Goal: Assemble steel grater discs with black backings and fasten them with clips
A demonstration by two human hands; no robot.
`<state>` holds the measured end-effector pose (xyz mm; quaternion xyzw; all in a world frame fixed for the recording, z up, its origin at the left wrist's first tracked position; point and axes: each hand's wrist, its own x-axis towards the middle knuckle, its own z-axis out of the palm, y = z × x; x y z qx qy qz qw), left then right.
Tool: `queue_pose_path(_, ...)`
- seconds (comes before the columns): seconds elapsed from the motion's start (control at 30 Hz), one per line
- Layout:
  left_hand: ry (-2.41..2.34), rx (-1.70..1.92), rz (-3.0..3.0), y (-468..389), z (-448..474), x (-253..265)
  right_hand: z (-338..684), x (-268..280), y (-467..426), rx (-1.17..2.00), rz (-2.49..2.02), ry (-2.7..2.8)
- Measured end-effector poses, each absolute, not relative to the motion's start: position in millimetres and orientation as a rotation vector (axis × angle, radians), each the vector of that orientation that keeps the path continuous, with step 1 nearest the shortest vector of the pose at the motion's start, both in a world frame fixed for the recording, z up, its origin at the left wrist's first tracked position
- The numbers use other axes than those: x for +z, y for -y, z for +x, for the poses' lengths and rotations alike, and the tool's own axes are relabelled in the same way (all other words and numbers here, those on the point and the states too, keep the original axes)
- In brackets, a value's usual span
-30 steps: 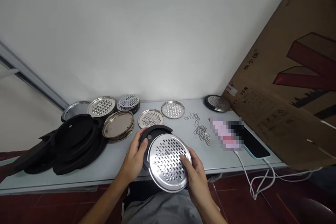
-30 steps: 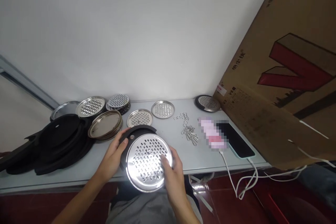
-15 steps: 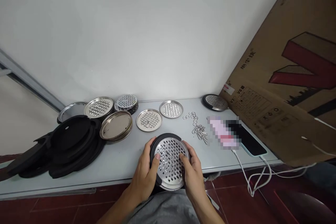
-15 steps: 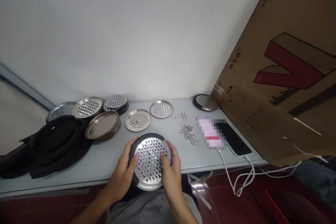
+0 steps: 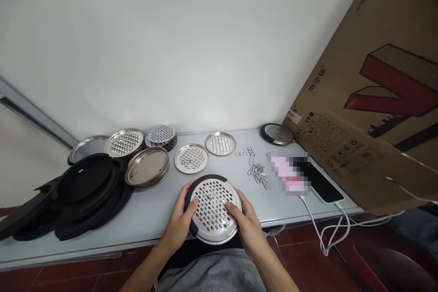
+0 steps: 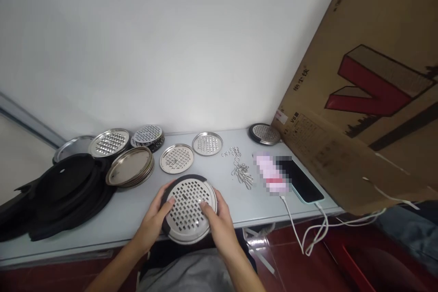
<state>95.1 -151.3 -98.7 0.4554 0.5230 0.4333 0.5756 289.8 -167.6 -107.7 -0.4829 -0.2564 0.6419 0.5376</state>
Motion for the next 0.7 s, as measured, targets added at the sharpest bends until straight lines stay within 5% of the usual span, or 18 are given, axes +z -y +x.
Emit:
queue_pose_path(0.2, -1.147, 0.68, 1.934, 159.1, 76.7, -80.0, 303.2, -102.8, 167.7, 1.571, -1.076, 0.29)
queue_pose_path(0.37, -1.044, 0.899, 2.549, 149.8, 86.7, -80.6, 309.4, -97.7, 168.2, 1.605, -1.083, 0.387)
queue_pose_path(0.5, -1.104, 1.178, 2.258, 144.6, 96.3, -83.4, 322.4, -99.8, 166.7, 1.638, -1.076, 0.692)
queue_pose_path(0.7, -1.208, 1.071, 1.301, 139.7, 109.8, -86.0, 339.5, -100.4, 161.6, 1.259, -1.248, 1.132)
